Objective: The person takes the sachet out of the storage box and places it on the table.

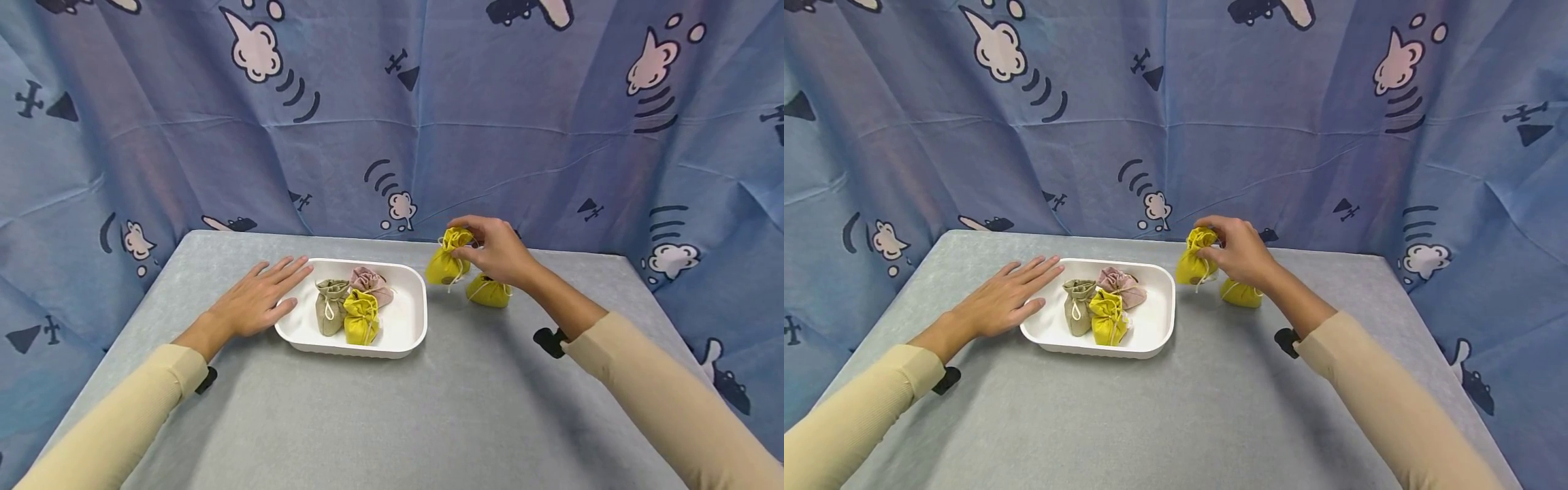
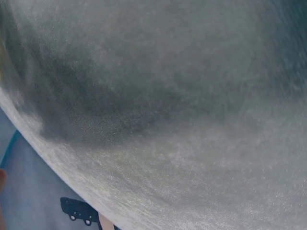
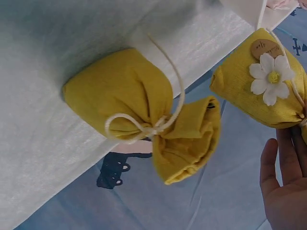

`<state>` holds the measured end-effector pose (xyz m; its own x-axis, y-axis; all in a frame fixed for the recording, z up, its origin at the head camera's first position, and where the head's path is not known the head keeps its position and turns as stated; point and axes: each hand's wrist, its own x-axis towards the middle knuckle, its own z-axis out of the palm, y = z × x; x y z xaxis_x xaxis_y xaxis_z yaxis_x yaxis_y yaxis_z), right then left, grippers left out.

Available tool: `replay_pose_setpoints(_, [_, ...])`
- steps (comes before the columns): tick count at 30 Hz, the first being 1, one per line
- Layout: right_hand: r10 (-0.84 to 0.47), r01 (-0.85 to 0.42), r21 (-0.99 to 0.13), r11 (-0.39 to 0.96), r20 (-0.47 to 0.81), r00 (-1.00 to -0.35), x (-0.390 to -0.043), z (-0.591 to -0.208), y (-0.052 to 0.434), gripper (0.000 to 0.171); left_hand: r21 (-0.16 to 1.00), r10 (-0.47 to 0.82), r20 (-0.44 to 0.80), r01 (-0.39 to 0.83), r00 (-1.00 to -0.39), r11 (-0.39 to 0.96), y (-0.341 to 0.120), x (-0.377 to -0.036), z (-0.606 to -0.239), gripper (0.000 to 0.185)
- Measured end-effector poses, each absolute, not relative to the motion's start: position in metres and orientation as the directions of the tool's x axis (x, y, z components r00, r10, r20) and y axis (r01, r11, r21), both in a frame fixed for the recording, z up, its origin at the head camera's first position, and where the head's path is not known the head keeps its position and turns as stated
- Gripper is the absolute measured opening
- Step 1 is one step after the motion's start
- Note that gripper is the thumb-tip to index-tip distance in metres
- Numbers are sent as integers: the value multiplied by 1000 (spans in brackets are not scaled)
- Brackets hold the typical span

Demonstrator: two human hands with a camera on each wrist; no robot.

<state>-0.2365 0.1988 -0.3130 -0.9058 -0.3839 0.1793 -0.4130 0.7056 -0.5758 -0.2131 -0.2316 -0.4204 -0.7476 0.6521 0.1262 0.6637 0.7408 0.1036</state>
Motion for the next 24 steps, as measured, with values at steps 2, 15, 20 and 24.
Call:
replay_pose_setpoints(2, [-384,-411,-576,707,175,-907,-238,-316,200,43,101,651,122,662,-749,743,-232,-213,-421,63])
replay_pose_setpoints(15, [-368,-353,-610,710,106,-924,-242,-336,204,44,105,649,118,659,-752,745,-232,-213,-421,64])
replay_pose_setpoints(20, [-369,-357,-597,718,109,-923,-244,-343,205,44,105,649,122,660,-751,744,-232,-213,-421,63])
replay_pose_setpoints(24, [-364,-347,-599,721,99,-926,-244,-348,204,44,109,649,124,660,-751,743,-231,-213,-421,63])
